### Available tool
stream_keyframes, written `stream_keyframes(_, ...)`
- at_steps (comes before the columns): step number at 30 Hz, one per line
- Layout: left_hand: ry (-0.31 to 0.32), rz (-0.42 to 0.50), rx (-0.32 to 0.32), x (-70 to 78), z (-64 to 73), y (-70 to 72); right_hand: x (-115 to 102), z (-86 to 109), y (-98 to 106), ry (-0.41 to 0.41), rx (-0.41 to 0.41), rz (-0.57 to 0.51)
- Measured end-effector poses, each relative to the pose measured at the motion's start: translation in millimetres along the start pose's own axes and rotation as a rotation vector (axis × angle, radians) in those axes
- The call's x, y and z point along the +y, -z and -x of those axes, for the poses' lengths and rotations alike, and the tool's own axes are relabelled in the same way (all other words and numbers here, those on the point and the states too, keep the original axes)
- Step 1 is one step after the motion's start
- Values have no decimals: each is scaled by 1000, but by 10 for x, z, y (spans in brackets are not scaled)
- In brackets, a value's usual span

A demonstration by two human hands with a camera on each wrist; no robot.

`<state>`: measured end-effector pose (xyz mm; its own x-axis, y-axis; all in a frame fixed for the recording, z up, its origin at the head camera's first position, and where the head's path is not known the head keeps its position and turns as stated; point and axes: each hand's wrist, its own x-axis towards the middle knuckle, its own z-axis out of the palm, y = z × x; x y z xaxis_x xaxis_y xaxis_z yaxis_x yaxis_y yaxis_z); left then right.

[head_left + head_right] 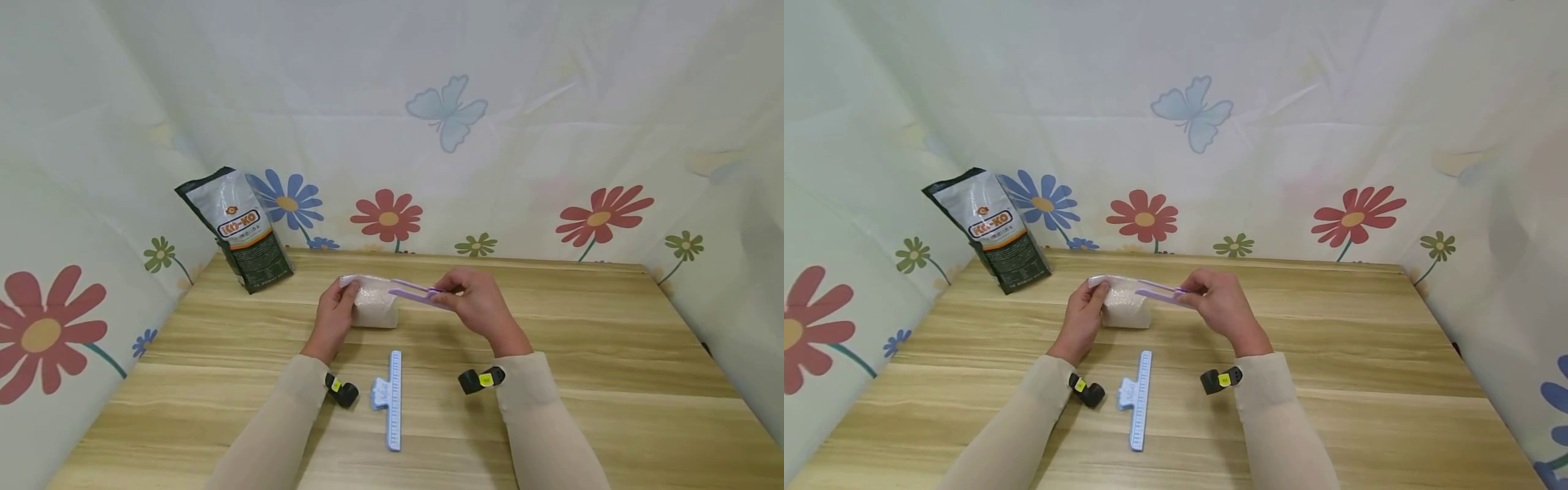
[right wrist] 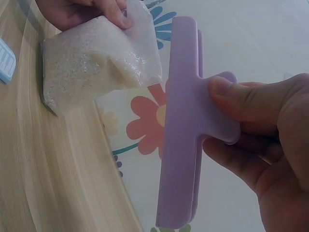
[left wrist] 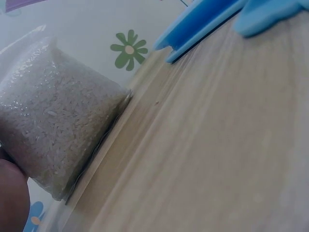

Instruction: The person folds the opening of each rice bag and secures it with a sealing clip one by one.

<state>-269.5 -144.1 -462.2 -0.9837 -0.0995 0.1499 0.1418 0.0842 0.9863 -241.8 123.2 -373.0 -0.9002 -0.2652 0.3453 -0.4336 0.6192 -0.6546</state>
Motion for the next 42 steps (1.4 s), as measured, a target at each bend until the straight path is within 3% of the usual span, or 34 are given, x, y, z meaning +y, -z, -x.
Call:
stream_keyframes(9,-27,-11,-12,-1,5,13,23,0,-16,49,59,-9)
stream_keyframes(27,-76,-39,-17,-3,14,35,108,-70,-83,16,31,-15)
stream_keyframes(42,-56,-56,-27,13,23,35,159,-142,-138,10,25,-21)
